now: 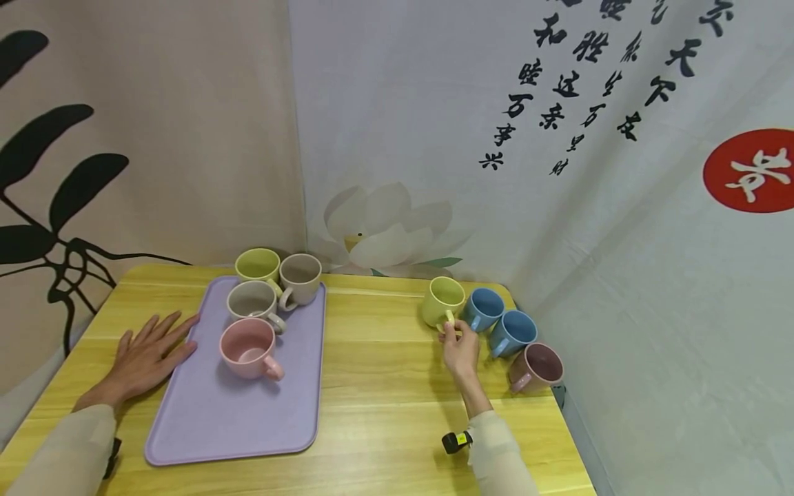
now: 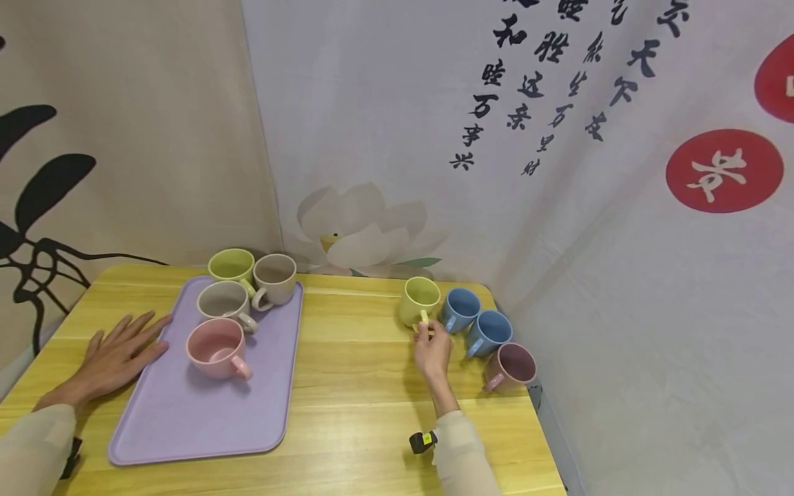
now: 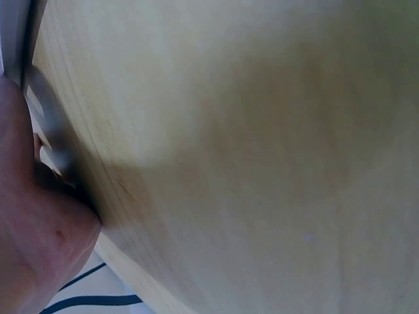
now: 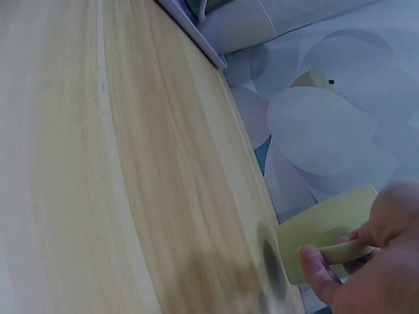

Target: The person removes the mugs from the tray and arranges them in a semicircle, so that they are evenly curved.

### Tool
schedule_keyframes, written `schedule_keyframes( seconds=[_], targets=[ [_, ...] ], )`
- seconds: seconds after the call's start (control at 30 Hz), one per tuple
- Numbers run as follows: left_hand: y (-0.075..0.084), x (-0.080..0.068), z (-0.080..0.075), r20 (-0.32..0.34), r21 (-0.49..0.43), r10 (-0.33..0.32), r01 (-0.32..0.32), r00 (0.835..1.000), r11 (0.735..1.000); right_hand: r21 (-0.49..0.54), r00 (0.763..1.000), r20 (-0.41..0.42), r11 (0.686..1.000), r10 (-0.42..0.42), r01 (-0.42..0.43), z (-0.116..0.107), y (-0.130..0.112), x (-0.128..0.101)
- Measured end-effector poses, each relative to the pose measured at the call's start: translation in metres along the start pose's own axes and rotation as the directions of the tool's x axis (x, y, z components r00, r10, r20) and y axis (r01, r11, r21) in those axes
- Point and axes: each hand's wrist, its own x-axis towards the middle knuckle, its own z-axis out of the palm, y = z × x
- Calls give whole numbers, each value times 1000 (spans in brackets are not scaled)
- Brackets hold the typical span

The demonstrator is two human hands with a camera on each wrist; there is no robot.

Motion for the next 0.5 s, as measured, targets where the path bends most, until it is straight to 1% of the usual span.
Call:
schedule_keyframes(
  seconds=[0.23, 0.3, 0.33, 0.37, 0.4, 0.5],
  targets=[
    [-2, 0, 0, 5, -4, -3, 3, 1000, 1000, -10, 998, -44, 999, 43, -44, 5, 6, 6],
    [-2, 0, 1, 4, -5, -1, 1, 1000, 1000, -4, 998, -56, 999, 34, -35, 7, 8, 9],
    [-2, 0, 1, 3, -5, 0, 0, 1000, 1000, 4, 998, -69, 1000, 14, -14, 9, 18, 14],
    [-2, 0, 1, 2, -5, 1, -1, 1000, 1000, 8, 997, -78, 1000, 8, -7, 10, 19, 15],
    [-2, 0, 0, 2, -5, 1, -1, 1000, 1000, 35, 996, -80, 999, -24, 27, 11, 31, 20],
    [-1, 0, 0, 2, -3, 1, -1, 1000, 1000, 28, 995, -93, 999, -22, 25, 13, 33, 22]
  ],
)
